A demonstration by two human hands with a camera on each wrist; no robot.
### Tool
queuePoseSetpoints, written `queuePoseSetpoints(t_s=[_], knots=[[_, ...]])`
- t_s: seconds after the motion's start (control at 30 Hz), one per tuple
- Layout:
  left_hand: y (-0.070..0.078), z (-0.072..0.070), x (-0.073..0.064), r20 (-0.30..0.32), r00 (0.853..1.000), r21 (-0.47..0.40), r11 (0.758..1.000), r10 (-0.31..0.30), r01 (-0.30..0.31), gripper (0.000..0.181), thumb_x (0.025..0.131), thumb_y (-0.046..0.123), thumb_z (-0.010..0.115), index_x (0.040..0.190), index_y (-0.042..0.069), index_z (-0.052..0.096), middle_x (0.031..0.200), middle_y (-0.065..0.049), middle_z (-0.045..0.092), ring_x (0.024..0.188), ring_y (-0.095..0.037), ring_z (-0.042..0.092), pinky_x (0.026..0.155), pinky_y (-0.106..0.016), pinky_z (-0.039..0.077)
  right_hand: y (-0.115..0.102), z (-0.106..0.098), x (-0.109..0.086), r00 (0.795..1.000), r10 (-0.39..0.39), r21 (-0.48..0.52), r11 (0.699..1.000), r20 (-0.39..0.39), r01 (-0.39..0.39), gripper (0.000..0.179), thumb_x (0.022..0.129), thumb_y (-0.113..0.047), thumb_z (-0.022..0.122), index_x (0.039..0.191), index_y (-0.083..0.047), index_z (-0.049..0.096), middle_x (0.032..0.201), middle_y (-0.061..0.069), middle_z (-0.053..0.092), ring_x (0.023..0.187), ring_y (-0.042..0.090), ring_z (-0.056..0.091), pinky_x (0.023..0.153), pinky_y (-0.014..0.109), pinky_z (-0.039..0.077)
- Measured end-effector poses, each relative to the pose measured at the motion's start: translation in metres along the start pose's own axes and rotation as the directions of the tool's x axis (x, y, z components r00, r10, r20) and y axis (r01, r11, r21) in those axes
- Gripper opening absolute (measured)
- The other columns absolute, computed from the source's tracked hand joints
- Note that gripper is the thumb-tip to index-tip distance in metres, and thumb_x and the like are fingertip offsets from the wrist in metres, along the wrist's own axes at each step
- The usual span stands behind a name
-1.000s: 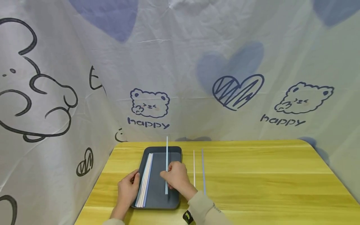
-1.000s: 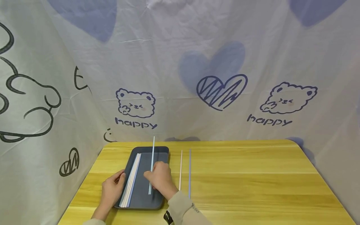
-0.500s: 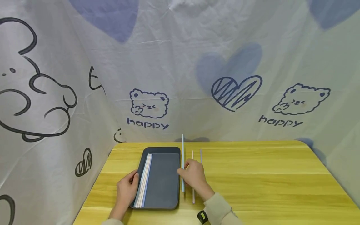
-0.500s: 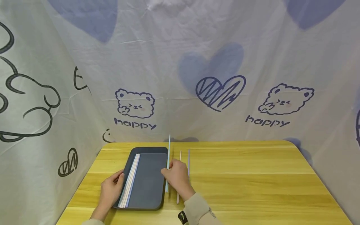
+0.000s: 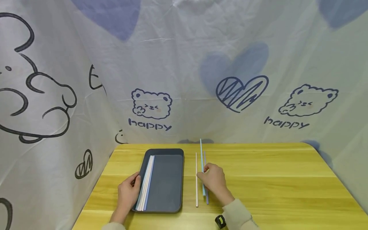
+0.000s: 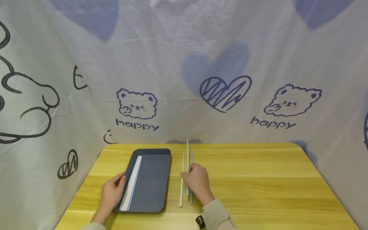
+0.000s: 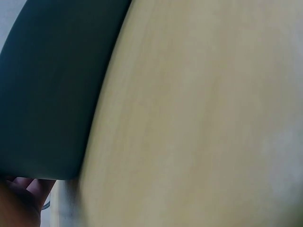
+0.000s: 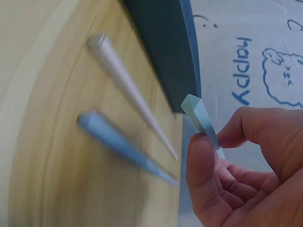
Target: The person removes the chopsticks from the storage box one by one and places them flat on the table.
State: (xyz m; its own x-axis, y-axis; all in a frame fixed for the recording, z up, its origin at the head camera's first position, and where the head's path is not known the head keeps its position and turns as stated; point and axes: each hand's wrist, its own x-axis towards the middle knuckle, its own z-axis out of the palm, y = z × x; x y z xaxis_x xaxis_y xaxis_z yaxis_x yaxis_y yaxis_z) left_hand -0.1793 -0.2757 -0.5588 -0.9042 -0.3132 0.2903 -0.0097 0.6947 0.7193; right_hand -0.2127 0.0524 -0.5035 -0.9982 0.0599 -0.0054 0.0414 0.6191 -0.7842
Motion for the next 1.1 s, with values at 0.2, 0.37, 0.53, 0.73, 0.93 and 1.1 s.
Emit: queuePoseSetpoints(t_s=[0.2,0.37,0.53,0.73,0.93,1.1], knots=[[-0.001,0.001,0.001,-0.013,1.0,0.007,1.0,0.001,-0.001,0.03,0.104,0.013,0.064,0.129,-0.002,0.074,0.108,-0.023,0.079,0.092,-0.032,0.076,0.075,-0.036,0.062,0.014,-0.013,-0.001,0.999,0.032,-0.055,0.998,0.005,-0.032,0.015,0.082,-0.016,0.073,0.078,-0.009,0.06,0.054,0.001,0.058,0.038,0.01,0.052,0.039,0.022,0.04],[-0.001,0.001,0.001,-0.009,1.0,0.011,1.0,-0.001,0.001,0.031,0.105,0.014,0.064,0.13,-0.001,0.073,0.108,-0.022,0.079,0.092,-0.031,0.076,0.076,-0.033,0.061,0.023,-0.019,0.0,0.998,0.057,-0.103,0.993,0.014,-0.055,0.021,0.083,-0.018,0.075,0.074,-0.01,0.058,0.058,0.001,0.057,0.043,0.012,0.053,0.043,0.023,0.038],[-0.001,0.001,0.001,-0.02,1.0,0.012,1.0,0.015,-0.015,0.03,0.104,0.012,0.064,0.128,-0.002,0.074,0.105,-0.022,0.08,0.089,-0.031,0.075,0.073,-0.032,0.06,0.031,-0.024,-0.001,0.998,0.06,-0.146,0.988,0.018,-0.057,0.028,0.083,-0.018,0.077,0.069,-0.012,0.054,0.057,-0.001,0.053,0.044,0.012,0.05,0.046,0.024,0.036],[-0.002,0.002,0.001,-0.007,1.0,0.01,1.0,-0.002,0.002,0.031,0.105,0.014,0.064,0.13,-0.001,0.073,0.107,-0.022,0.079,0.091,-0.031,0.076,0.074,-0.032,0.06,0.039,-0.028,-0.002,0.995,0.098,-0.15,0.984,0.035,-0.092,0.029,0.083,-0.017,0.08,0.069,-0.011,0.055,0.059,0.001,0.056,0.044,0.013,0.053,0.044,0.022,0.038],[-0.003,0.001,0.002,0.007,1.0,0.007,1.0,-0.01,0.01,0.031,0.105,0.014,0.063,0.131,-0.002,0.072,0.109,-0.023,0.079,0.093,-0.032,0.076,0.075,-0.033,0.061,0.045,-0.03,-0.003,0.991,0.124,-0.168,0.979,0.044,-0.116,0.03,0.082,-0.015,0.08,0.066,-0.012,0.055,0.058,0.001,0.056,0.044,0.013,0.052,0.042,0.021,0.038],[-0.003,0.001,0.002,0.002,1.0,0.01,1.0,-0.005,0.005,0.031,0.105,0.014,0.063,0.131,-0.002,0.073,0.109,-0.023,0.079,0.093,-0.032,0.076,0.075,-0.033,0.061,0.046,-0.029,-0.003,0.991,0.126,-0.165,0.979,0.048,-0.117,0.031,0.081,-0.014,0.079,0.063,-0.014,0.053,0.057,0.0,0.055,0.042,0.012,0.053,0.041,0.02,0.038]])
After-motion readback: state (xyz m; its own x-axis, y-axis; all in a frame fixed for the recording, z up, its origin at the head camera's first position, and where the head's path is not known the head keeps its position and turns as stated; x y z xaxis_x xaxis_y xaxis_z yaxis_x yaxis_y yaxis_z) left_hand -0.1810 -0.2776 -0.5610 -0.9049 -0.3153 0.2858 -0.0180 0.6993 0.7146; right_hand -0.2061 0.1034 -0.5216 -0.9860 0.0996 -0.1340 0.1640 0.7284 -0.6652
